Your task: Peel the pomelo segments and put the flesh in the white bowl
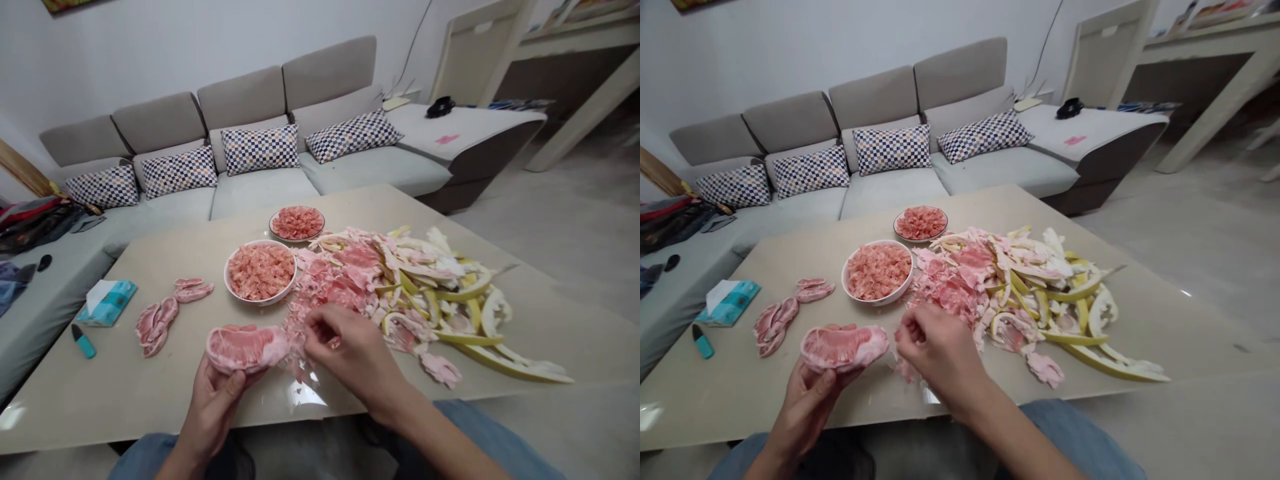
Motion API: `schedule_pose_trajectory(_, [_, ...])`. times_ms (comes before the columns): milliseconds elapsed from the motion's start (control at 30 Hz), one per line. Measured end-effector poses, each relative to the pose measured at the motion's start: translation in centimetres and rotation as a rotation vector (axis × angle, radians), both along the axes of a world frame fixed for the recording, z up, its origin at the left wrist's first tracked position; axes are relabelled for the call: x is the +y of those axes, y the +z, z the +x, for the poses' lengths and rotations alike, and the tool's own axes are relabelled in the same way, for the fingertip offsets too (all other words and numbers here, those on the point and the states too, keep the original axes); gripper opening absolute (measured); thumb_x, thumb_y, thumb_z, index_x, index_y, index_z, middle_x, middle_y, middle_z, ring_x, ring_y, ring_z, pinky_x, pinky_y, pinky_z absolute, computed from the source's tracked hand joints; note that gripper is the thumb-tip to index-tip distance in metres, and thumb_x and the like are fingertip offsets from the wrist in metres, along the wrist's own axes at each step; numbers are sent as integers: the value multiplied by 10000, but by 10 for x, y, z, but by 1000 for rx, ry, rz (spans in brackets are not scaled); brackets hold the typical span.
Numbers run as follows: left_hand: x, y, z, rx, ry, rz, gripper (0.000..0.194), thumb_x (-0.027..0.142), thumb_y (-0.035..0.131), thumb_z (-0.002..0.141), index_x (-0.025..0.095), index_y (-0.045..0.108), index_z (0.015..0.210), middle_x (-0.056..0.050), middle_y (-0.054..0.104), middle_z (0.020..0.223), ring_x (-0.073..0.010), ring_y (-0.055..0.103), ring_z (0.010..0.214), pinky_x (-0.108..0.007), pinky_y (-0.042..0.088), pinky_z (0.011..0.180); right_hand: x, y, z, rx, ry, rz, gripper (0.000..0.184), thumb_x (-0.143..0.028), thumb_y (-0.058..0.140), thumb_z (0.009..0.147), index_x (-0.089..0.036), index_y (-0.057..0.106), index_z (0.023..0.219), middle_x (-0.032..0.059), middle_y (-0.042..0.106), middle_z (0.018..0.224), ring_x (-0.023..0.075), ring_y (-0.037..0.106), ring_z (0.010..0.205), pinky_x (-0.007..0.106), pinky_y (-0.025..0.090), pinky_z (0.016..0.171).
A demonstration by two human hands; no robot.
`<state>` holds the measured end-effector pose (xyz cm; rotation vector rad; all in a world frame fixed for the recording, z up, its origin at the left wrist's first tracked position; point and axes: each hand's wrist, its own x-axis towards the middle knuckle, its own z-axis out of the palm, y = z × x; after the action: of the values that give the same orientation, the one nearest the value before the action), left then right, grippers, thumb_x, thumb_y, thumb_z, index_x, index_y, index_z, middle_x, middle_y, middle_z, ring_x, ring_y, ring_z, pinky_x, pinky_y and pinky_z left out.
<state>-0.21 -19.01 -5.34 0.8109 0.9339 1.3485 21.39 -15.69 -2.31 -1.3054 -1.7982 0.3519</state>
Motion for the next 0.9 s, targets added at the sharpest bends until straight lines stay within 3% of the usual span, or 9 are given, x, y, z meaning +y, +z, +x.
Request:
schedule_pose_trajectory(67, [4, 3, -2, -56, -20, -42, 639, 271, 748, 767, 221, 492, 1350, -170, 609, 1324, -349, 613, 1159, -466, 534, 944, 8, 4, 15, 14, -40, -81, 120, -116, 534, 752, -192, 627, 757, -15, 634, 645, 134, 590, 582, 231, 422, 566])
schedule_pose_trajectory(233, [13, 7, -7, -167, -42, -124, 614, 249, 688, 822, 256, 458, 1392, -142, 592, 1352, -324, 601, 1187, -445, 531, 963, 26, -2, 46, -142, -172, -39, 190, -154, 518, 842, -171, 700, 894, 70, 724, 890, 206, 666, 783, 305, 474, 702])
schedule_pose_trajectory(400, [12, 8, -7, -188, -43, -113, 575, 246, 698, 806, 257, 512, 1350, -136, 575, 1369, -336, 569, 1224, -483, 490, 1006, 26, -11, 46, -273, -61, -135, 195, -194, 568, 873, -181, 717, 750, 72, 708, 815, 198, 652, 731, 299, 472, 655])
schedule_pose_trajectory(500, [10, 9, -5, -193, -37, -72, 440, 320, 718, 791, 250, 615, 1212, -119, 609, 1320, -346, 562, 1223, -510, 479, 1005, 18, -9, 27, -73, 86, -230, 171, -140, 573, 857, -189, 735, 835, 66, 722, 895, 195, 671, 816, 291, 502, 705])
schedule_pose_trajectory(600, [8, 8, -4, -157, -4, -81, 310, 308, 728, 783, 251, 659, 1080, -80, 642, 1252, -315, 596, 1170, -495, 484, 990, 7, -6, 1, 241, 272, -477, 165, -241, 576, 882, -190, 729, 915, 34, 722, 790, 165, 675, 682, 254, 513, 598])
schedule_pose_trajectory(700, [8, 7, -5, -126, 53, -108, 316, 268, 755, 754, 258, 656, 1055, -49, 662, 1181, -270, 621, 1116, -454, 482, 983, -1, -3, -18, 488, 383, -654, 228, -345, 603, 867, -166, 716, 951, 14, 681, 675, 132, 622, 546, 224, 490, 498])
schedule_pose_trajectory(767, [8, 5, -7, -106, 75, -109, 351, 256, 775, 733, 251, 647, 1060, -39, 673, 1113, -237, 638, 1061, -399, 500, 944, -4, -3, -24, 556, 366, -663, 231, -350, 646, 828, -155, 718, 928, 4, 657, 638, 117, 595, 516, 209, 473, 471])
schedule_pose_trajectory(900, [11, 5, -9, 29, 19, -103, 405, 208, 809, 699, 220, 610, 1051, -19, 696, 923, -157, 662, 838, -263, 515, 784, -6, -3, -24, 577, 252, -539, 193, -265, 649, 790, -151, 729, 923, -2, 649, 600, 118, 589, 502, 212, 472, 465])
